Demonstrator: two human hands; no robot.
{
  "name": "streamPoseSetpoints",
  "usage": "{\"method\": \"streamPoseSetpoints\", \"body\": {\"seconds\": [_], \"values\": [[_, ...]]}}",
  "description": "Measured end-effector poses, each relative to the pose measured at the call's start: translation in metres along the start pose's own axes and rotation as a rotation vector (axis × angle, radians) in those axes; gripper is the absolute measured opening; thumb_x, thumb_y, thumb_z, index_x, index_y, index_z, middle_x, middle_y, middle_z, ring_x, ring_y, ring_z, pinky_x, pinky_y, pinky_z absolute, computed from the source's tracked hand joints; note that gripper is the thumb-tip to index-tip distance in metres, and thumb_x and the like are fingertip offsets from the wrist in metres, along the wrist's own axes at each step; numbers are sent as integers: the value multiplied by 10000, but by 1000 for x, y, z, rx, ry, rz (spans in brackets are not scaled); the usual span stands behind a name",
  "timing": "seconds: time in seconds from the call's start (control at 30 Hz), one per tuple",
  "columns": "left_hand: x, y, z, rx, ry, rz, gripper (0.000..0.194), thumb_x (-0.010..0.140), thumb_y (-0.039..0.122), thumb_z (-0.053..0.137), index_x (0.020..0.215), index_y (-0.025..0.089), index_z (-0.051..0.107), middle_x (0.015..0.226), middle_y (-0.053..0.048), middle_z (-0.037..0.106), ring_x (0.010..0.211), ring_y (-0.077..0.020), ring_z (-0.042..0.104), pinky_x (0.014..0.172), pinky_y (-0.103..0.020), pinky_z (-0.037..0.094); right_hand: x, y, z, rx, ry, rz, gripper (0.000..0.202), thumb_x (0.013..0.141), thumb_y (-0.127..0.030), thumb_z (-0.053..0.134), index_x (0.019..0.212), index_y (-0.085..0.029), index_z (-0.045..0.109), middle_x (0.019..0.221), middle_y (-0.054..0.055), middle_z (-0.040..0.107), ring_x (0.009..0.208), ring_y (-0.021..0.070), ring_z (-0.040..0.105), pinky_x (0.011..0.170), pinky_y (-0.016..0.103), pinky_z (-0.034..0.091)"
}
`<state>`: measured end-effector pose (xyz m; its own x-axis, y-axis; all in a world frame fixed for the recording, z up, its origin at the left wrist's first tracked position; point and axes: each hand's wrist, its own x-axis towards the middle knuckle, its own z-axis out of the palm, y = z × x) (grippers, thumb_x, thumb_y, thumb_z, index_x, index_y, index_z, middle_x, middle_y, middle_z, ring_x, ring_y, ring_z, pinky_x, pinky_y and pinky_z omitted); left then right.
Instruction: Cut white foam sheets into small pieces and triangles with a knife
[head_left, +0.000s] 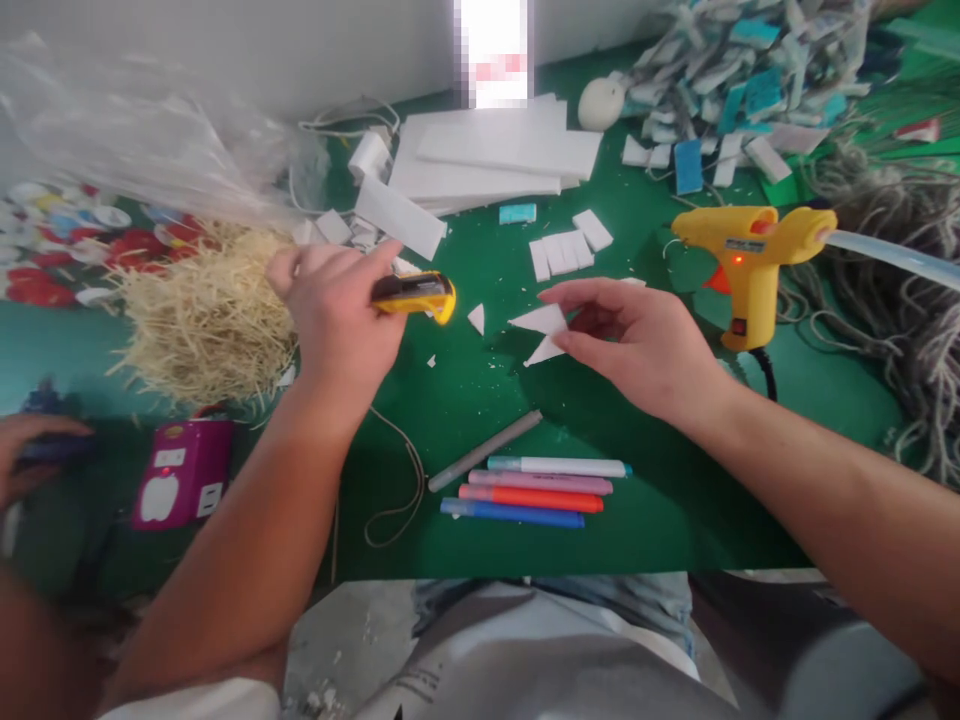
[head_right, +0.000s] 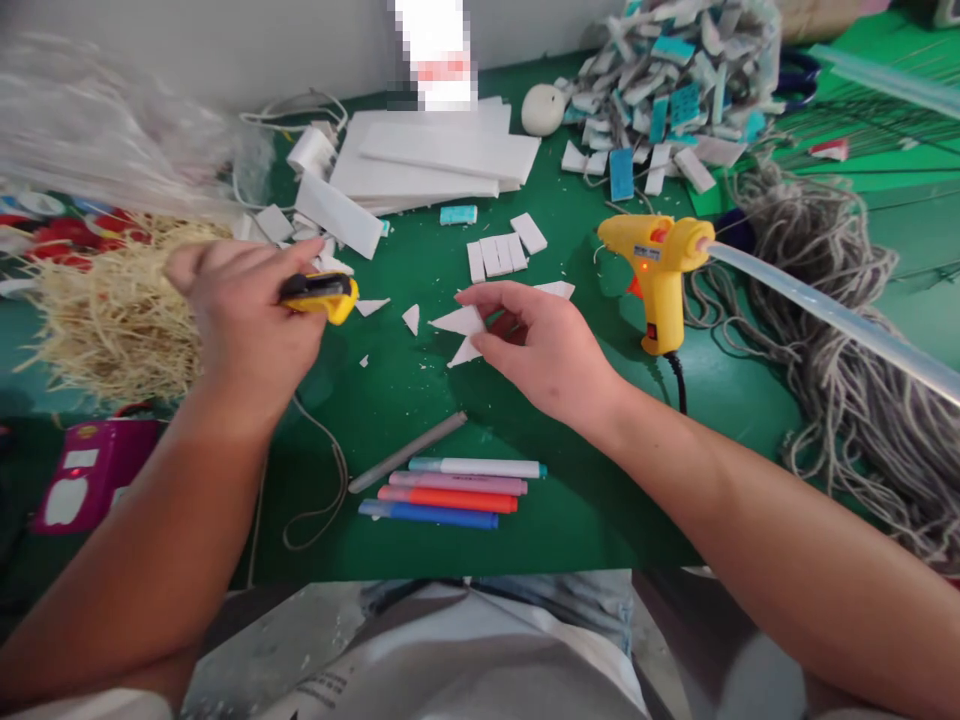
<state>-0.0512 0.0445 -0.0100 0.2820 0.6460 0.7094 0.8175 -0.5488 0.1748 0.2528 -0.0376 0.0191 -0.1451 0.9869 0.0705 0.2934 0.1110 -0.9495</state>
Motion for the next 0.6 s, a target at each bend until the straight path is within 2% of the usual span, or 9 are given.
{"method": "streamPoseSetpoints", "body": {"seconds": [0.1, 0.2, 0.33, 0.43, 0.5, 0.6], "values": [[-1, -11, 4, -6, -65, -53, 358, 852, 483, 842, 1174, 356, 746, 882, 63, 746, 970, -255, 607, 1096, -556, 259, 1, 1, 1, -99, 62, -33, 277, 849, -159, 706, 1087, -207, 840, 993, 33, 751, 717, 122, 627, 726, 321, 602], [-1, -3, -2, -17, -84, -43, 357, 924, 527, 778, 1236, 368, 707, 1002, 68, 763, 1073, -254, 608, 1139, -557, 262, 0, 0, -2, -140, 156, -63, 277, 864, -149, 700, 1080, -242, 846, 1060, 37, 757, 776, 142, 655, 732, 325, 602], [-1, 14, -15, -38, 6, 115, 289, 1083, 509, 552, 1283, 350, 688, 1100, 16, 762, 1122, -250, 636, 1049, -544, 420, 0, 1, -8, -150, 347, -113, 309, 873, -112, 700, 1112, -265, 821, 1129, 33, 780, 790, 149, 674, 715, 323, 604], [-1, 24, -19, -126, 80, 207, 320, 1078, 526, 566, 1275, 322, 715, 1114, -14, 765, 1101, -245, 665, 990, -504, 490, 3, 4, -13, -155, 509, -161, 317, 888, -89, 683, 1106, -287, 802, 1087, 34, 799, 783, 166, 683, 711, 338, 609], [-1, 29, -18, -188, 100, 243, 320, 1059, 526, 605, 1252, 309, 738, 1068, -19, 775, 1070, -246, 679, 967, -489, 503, 6, 7, -15, -174, 542, -162, 317, 902, -97, 684, 1101, -314, 800, 1070, 30, 802, 773, 175, 687, 703, 345, 610], [0, 36, -16, -226, 123, 293, 298, 1040, 487, 633, 1240, 301, 753, 1022, -19, 788, 1032, -249, 697, 933, -467, 511, 10, 10, -18, -189, 542, -124, 302, 867, -64, 679, 1009, -290, 820, 1031, 23, 811, 760, 170, 679, 722, 343, 613]]}}
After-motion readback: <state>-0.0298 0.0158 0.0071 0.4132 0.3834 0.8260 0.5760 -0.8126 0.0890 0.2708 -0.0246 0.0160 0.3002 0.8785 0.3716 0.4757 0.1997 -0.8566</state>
